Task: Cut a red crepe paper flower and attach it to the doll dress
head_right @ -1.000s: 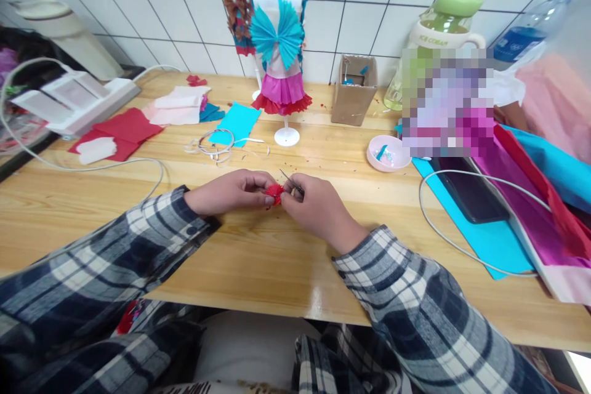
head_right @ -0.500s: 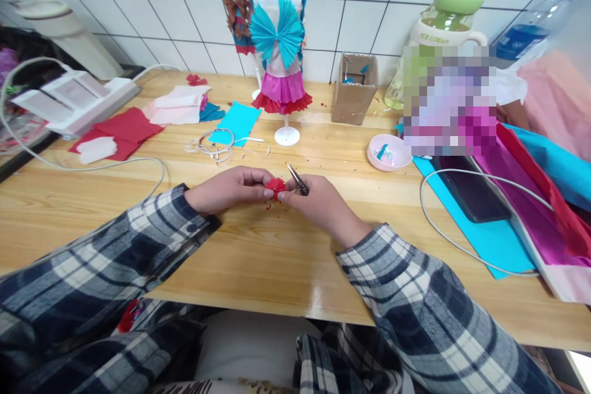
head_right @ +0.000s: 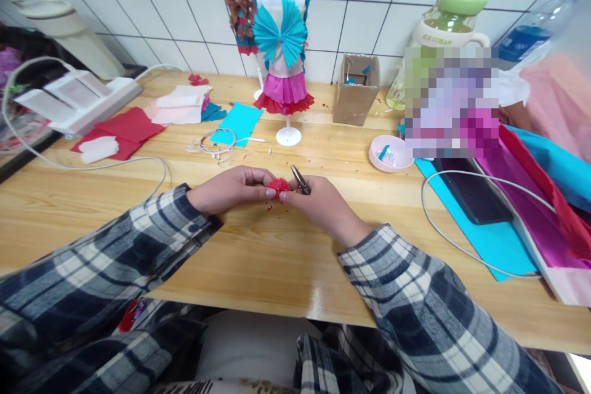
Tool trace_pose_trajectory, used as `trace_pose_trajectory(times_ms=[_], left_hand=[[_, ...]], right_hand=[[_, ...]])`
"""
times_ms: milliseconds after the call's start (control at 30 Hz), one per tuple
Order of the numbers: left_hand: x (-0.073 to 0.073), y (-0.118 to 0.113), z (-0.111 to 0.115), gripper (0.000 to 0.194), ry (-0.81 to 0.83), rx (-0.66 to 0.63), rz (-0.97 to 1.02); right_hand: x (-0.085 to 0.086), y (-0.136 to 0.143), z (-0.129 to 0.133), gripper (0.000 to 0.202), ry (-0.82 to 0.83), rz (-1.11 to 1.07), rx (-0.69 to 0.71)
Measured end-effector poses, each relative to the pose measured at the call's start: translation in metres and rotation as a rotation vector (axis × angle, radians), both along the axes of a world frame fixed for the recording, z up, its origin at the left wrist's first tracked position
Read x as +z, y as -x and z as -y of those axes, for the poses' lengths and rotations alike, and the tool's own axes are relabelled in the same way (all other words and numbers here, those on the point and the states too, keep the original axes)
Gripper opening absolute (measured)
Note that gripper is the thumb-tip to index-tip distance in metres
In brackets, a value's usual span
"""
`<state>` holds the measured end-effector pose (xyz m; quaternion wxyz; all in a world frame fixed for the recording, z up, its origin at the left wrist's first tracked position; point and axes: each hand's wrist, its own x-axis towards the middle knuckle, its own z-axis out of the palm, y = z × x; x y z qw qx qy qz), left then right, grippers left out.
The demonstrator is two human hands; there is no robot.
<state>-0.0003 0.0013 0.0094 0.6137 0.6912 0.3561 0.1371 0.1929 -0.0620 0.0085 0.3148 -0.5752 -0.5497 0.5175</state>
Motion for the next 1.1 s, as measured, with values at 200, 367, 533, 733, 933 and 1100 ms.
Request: trace_pose_trajectory(times_ms=[200,367,533,733,933,1100], left_hand=[[0.011,0.0,0.0,0.029,-0.015,-0.111,-0.015],[0.013,-0.001,0.002,0.027,-0.017,-0.153,0.026],[0.006,-0.003,0.004,0.024,0.066,-0.009,0.066],[0.005,-0.003,0.005,0.024,0.046,0.047,0.037],[0.002,-0.004,0.005,0.025,0.115,0.124,0.083],[-0.004,-0.004,0.004,0.024,0.3,0.298,0.333]], right_hand=[[0.006,-0.003,0.001,0.021,0.092,-0.013,0.101],[0.008,-0.001,0.002,0.016,0.057,-0.043,0.162],[0.007,0.001,0.003,0.024,0.13,-0.114,0.101],[0.002,0.001,0.003,0.026,0.051,-0.031,0.007],[0.004,-0.001,0.001,0.027,0.037,-0.041,-0.002],[0.004,0.006,0.005,0.041,0.132,-0.254,-0.057]])
